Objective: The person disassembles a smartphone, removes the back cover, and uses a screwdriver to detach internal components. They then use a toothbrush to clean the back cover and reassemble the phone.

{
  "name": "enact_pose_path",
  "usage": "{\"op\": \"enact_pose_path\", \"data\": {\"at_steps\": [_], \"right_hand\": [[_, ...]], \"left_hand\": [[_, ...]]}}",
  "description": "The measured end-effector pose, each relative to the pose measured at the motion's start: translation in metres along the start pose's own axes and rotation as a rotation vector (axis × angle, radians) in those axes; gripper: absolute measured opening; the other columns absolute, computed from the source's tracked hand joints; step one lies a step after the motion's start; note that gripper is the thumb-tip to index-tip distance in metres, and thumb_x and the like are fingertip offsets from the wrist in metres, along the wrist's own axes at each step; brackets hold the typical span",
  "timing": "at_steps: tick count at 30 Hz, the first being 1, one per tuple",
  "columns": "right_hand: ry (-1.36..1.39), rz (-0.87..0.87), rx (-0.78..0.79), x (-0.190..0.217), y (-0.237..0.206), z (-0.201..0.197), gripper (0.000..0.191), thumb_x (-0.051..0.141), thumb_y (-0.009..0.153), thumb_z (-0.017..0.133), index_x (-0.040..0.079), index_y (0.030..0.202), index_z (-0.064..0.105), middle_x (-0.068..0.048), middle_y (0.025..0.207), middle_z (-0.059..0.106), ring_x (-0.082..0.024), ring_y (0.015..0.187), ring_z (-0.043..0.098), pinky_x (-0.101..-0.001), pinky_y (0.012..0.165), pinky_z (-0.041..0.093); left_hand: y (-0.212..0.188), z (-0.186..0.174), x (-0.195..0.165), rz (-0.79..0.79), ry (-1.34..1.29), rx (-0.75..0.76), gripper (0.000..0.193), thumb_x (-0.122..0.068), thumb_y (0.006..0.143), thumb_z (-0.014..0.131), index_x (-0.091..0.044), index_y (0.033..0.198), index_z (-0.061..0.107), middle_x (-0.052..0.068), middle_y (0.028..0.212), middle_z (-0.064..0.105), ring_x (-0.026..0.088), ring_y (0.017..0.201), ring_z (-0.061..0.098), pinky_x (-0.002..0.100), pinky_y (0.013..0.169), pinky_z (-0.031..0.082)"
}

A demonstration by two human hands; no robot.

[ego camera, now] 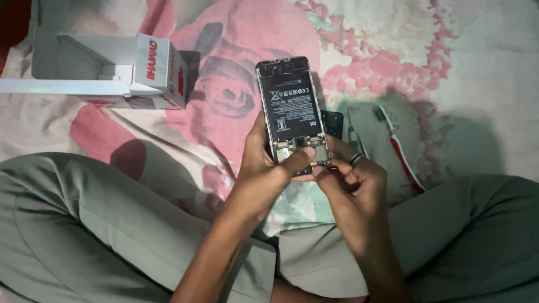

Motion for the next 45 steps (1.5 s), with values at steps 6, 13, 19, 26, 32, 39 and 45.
{"op": "enact_pose_path", "data": {"at_steps": [6, 13, 19, 26, 32, 39, 45], "right_hand": [[-0.016, -0.096, 0.001, -0.003, 0.002, -0.003, 0.042, -0.010, 0.092, 0.061, -0.010, 0.135, 0.059, -0.011, 0.106, 0.076, -0.006, 0.091, 0.068, -0.0205, 0.077, 0.056], [-0.028, -0.081, -0.015, -0.009, -0.001, -0.006, 0.048, -0.011, 0.094, 0.062, -0.010, 0.142, 0.059, -0.008, 0.090, 0.066, -0.005, 0.077, 0.057, -0.0199, 0.068, 0.048], [0.127, 0.007, -0.073, -0.012, 0.004, -0.003, 0.039, -0.004, 0.091, 0.061, -0.007, 0.131, 0.061, -0.009, 0.106, 0.074, -0.010, 0.085, 0.065, -0.0258, 0.074, 0.053], [0.317, 0.297, -0.022, -0.017, 0.006, -0.003, 0.024, 0.013, 0.098, 0.056, -0.004, 0.111, 0.066, -0.013, 0.099, 0.074, -0.023, 0.087, 0.074, -0.0360, 0.077, 0.055], [0.351, 0.283, -0.141, -0.020, 0.006, -0.008, 0.020, 0.008, 0.096, 0.053, -0.003, 0.106, 0.066, -0.012, 0.097, 0.072, -0.021, 0.086, 0.071, -0.0359, 0.077, 0.056], [0.286, 0.063, -0.158, -0.031, 0.006, -0.022, 0.009, -0.004, 0.089, 0.055, -0.006, 0.094, 0.063, -0.009, 0.092, 0.065, -0.015, 0.075, 0.061, -0.0281, 0.064, 0.046], [-0.081, 0.107, -0.251, -0.033, 0.009, -0.048, 0.008, 0.008, 0.096, 0.055, 0.004, 0.091, 0.060, -0.002, 0.065, 0.048, -0.008, 0.055, 0.041, -0.0240, 0.050, 0.031]], "left_hand": [[-0.001, 0.000, 0.001, 0.118, 0.040, 0.010, 0.055, 0.011, 0.085, 0.068, 0.000, 0.135, 0.050, 0.009, 0.110, 0.067, 0.016, 0.098, 0.068, 0.032, 0.078, 0.064], [-0.002, 0.000, 0.003, 0.062, 0.046, -0.048, 0.049, 0.009, 0.082, 0.070, -0.002, 0.127, 0.053, 0.009, 0.108, 0.070, 0.015, 0.096, 0.071, 0.032, 0.075, 0.065], [-0.001, 0.001, 0.000, 0.072, 0.001, -0.069, 0.041, 0.007, 0.084, 0.071, -0.002, 0.121, 0.055, 0.008, 0.105, 0.070, 0.014, 0.092, 0.071, 0.031, 0.074, 0.064], [0.001, 0.004, -0.005, 0.151, 0.057, -0.081, 0.045, 0.006, 0.085, 0.076, -0.003, 0.124, 0.055, 0.006, 0.106, 0.070, 0.012, 0.095, 0.068, 0.027, 0.081, 0.057], [0.001, 0.008, 0.000, 0.118, 0.003, -0.038, 0.051, 0.001, 0.084, 0.078, -0.004, 0.129, 0.054, 0.004, 0.108, 0.070, 0.011, 0.098, 0.068, 0.028, 0.084, 0.057], [0.003, 0.001, 0.006, 0.010, -0.031, -0.093, 0.042, -0.019, 0.090, 0.075, -0.005, 0.127, 0.060, 0.003, 0.109, 0.070, 0.011, 0.100, 0.067, 0.029, 0.090, 0.054], [0.010, -0.029, -0.013, 0.020, -0.254, -0.132, 0.040, -0.018, 0.096, 0.069, 0.000, 0.132, 0.065, 0.004, 0.100, 0.070, 0.011, 0.081, 0.060, 0.027, 0.071, 0.047]]}}
Point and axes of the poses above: each hand's wrist, its own y-axis towards the middle knuckle, its own z-axis out of the palm, x = y × z, the point moved 4 cm from there along y, towards the middle knuckle
